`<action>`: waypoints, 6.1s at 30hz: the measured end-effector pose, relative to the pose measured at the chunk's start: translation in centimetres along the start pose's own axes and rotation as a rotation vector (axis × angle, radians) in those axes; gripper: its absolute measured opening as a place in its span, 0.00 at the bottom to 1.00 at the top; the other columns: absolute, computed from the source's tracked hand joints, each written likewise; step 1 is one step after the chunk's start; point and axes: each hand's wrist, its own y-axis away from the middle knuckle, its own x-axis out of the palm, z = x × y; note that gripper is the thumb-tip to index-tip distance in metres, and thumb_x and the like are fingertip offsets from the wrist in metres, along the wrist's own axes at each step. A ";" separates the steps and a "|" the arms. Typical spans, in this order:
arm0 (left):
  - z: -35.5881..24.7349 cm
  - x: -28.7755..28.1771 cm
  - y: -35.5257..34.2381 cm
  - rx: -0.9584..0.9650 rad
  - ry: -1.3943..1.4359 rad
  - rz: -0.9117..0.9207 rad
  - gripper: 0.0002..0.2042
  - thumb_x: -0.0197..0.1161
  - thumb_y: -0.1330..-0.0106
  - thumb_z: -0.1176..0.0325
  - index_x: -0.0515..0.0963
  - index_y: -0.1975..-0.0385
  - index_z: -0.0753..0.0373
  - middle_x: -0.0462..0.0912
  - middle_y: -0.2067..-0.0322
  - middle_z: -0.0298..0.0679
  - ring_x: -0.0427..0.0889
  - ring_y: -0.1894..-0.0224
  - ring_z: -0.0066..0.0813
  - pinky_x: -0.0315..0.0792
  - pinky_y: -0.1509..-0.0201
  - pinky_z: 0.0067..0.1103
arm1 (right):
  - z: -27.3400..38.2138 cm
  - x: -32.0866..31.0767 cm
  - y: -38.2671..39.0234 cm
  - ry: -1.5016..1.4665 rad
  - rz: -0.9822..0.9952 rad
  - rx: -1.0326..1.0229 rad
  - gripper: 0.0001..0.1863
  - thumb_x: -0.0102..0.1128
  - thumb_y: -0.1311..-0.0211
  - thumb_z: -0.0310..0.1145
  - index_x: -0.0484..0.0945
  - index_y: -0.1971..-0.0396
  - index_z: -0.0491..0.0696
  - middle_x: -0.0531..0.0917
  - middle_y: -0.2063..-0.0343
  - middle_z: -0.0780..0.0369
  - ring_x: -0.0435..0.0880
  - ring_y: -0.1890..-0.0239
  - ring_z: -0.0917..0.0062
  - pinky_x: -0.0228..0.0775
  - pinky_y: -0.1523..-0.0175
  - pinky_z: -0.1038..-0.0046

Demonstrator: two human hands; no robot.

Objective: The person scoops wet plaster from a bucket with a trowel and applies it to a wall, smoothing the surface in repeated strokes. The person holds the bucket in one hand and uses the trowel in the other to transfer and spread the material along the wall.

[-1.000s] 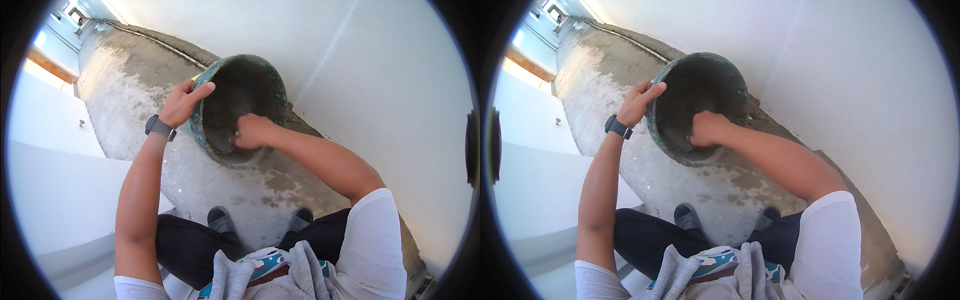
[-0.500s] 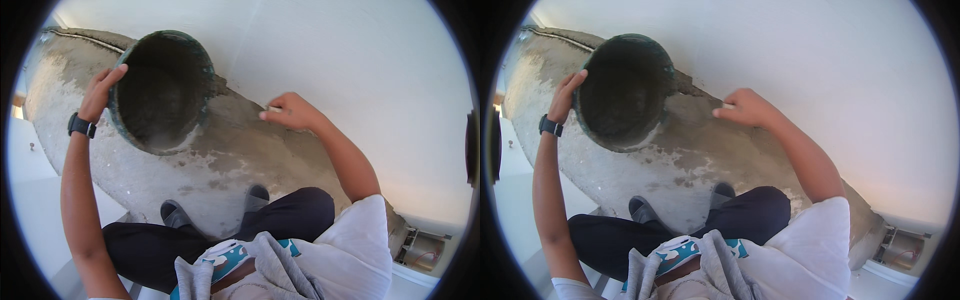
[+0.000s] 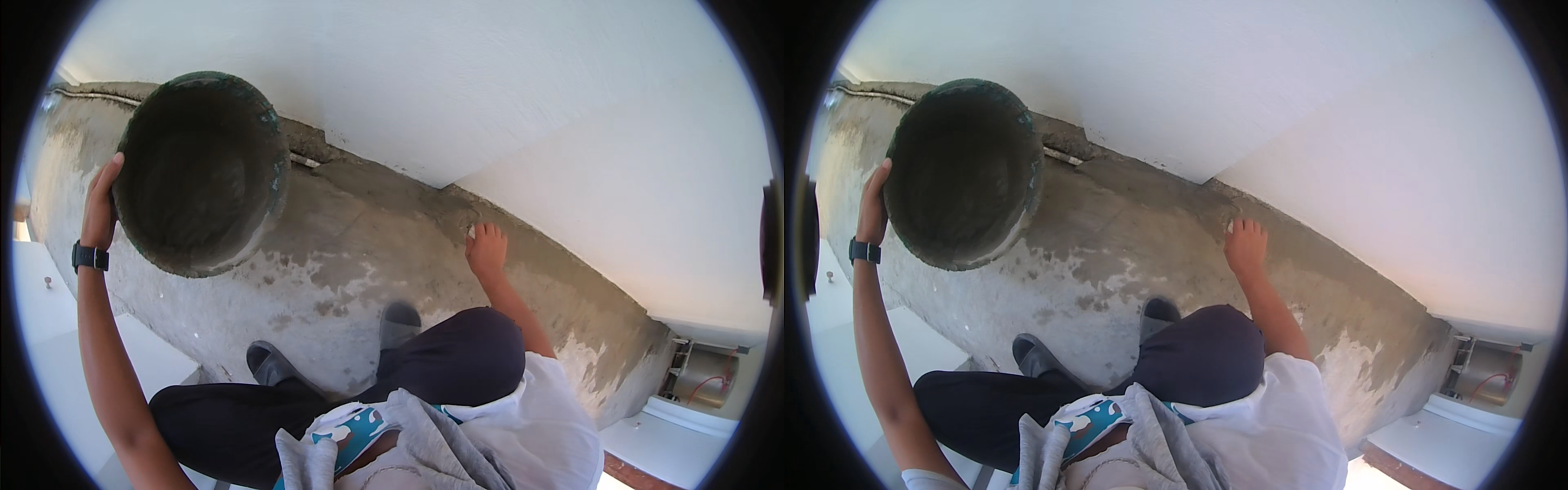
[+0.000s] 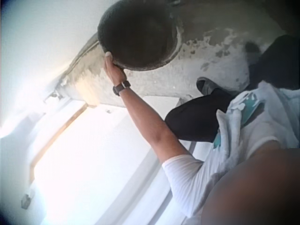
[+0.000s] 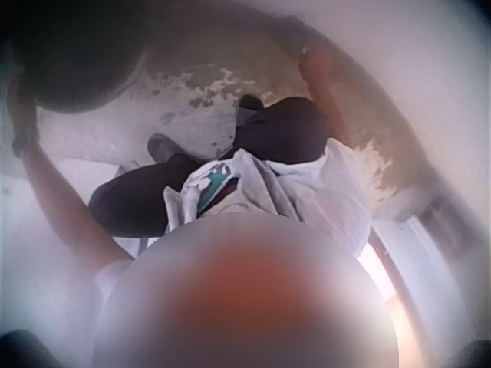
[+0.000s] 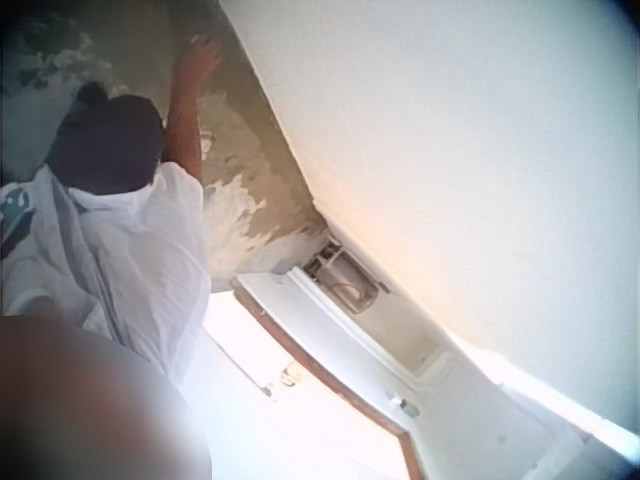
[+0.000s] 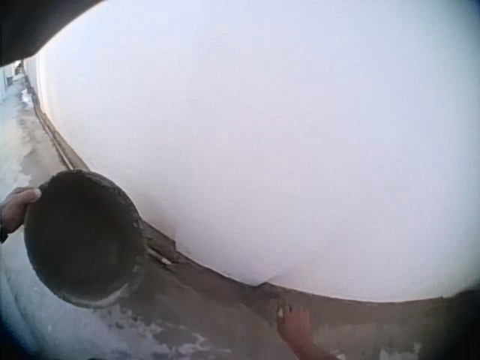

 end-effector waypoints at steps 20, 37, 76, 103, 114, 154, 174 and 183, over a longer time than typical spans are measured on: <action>1.4 -2.9 -0.9 -0.070 0.183 0.071 0.29 0.54 0.24 0.49 0.71 0.36 0.69 0.76 0.38 0.42 0.73 0.37 0.32 0.62 0.30 0.27 | 3.2 -1.4 0.9 -0.486 0.326 0.591 0.22 0.61 0.36 0.48 0.84 0.63 0.40 0.86 0.64 0.45 0.85 0.56 0.49 0.77 0.49 0.55; 3.1 -5.7 -0.9 -0.135 0.328 -0.003 0.32 0.52 0.24 0.46 0.68 0.33 0.68 0.73 0.34 0.42 0.72 0.34 0.34 0.61 0.28 0.28 | -4.7 -1.1 1.2 -0.419 0.237 0.636 0.24 0.62 0.37 0.51 0.86 0.67 0.40 0.86 0.66 0.46 0.85 0.59 0.49 0.77 0.53 0.53; 4.5 -7.1 -1.1 -0.099 0.321 0.037 0.33 0.54 0.25 0.46 0.67 0.32 0.69 0.72 0.34 0.43 0.71 0.34 0.33 0.60 0.28 0.28 | -7.5 3.4 7.2 -1.089 0.168 1.131 0.18 0.63 0.33 0.40 0.77 0.71 0.37 0.78 0.83 0.58 0.79 0.85 0.72 0.69 0.81 0.67; 3.6 -5.6 0.2 -0.121 0.371 -0.111 0.29 0.54 0.25 0.49 0.70 0.35 0.67 0.76 0.38 0.42 0.75 0.37 0.32 0.64 0.30 0.27 | 16.0 -2.1 -3.3 -0.616 0.178 0.239 0.20 0.62 0.34 0.44 0.78 0.59 0.39 0.85 0.63 0.44 0.84 0.57 0.48 0.75 0.52 0.55; -0.5 -1.4 1.9 -0.136 0.248 -0.071 0.30 0.54 0.24 0.48 0.68 0.33 0.67 0.75 0.36 0.43 0.75 0.36 0.34 0.66 0.31 0.28 | 27.3 1.1 -13.7 -0.777 0.288 -0.138 0.22 0.64 0.35 0.45 0.75 0.53 0.42 0.86 0.64 0.48 0.86 0.61 0.51 0.78 0.56 0.55; 0.5 -12.9 -17.8 -0.138 -0.033 0.157 0.25 0.72 0.37 0.50 0.85 0.58 0.73 0.87 0.61 0.41 0.82 0.62 0.25 0.72 0.53 0.20 | 19.2 -28.9 -7.1 -0.003 0.742 0.715 0.25 0.68 0.41 0.51 0.84 0.70 0.38 0.86 0.69 0.46 0.86 0.62 0.52 0.76 0.55 0.56; -1.9 -15.2 -14.9 -0.401 0.206 0.243 0.31 0.51 0.25 0.39 0.78 0.42 0.63 0.86 0.49 0.35 0.83 0.48 0.28 0.75 0.41 0.25 | 8.1 3.0 -2.5 -0.257 0.096 1.280 0.20 0.62 0.38 0.43 0.82 0.57 0.41 0.86 0.60 0.46 0.85 0.55 0.48 0.77 0.51 0.52; -1.2 -17.8 -19.6 -0.408 0.233 0.329 0.32 0.50 0.25 0.40 0.74 0.37 0.63 0.82 0.42 0.37 0.80 0.42 0.31 0.71 0.35 0.28 | 10.8 4.0 -2.5 -0.273 0.131 1.053 0.21 0.63 0.38 0.46 0.82 0.59 0.41 0.86 0.62 0.48 0.86 0.57 0.52 0.78 0.53 0.54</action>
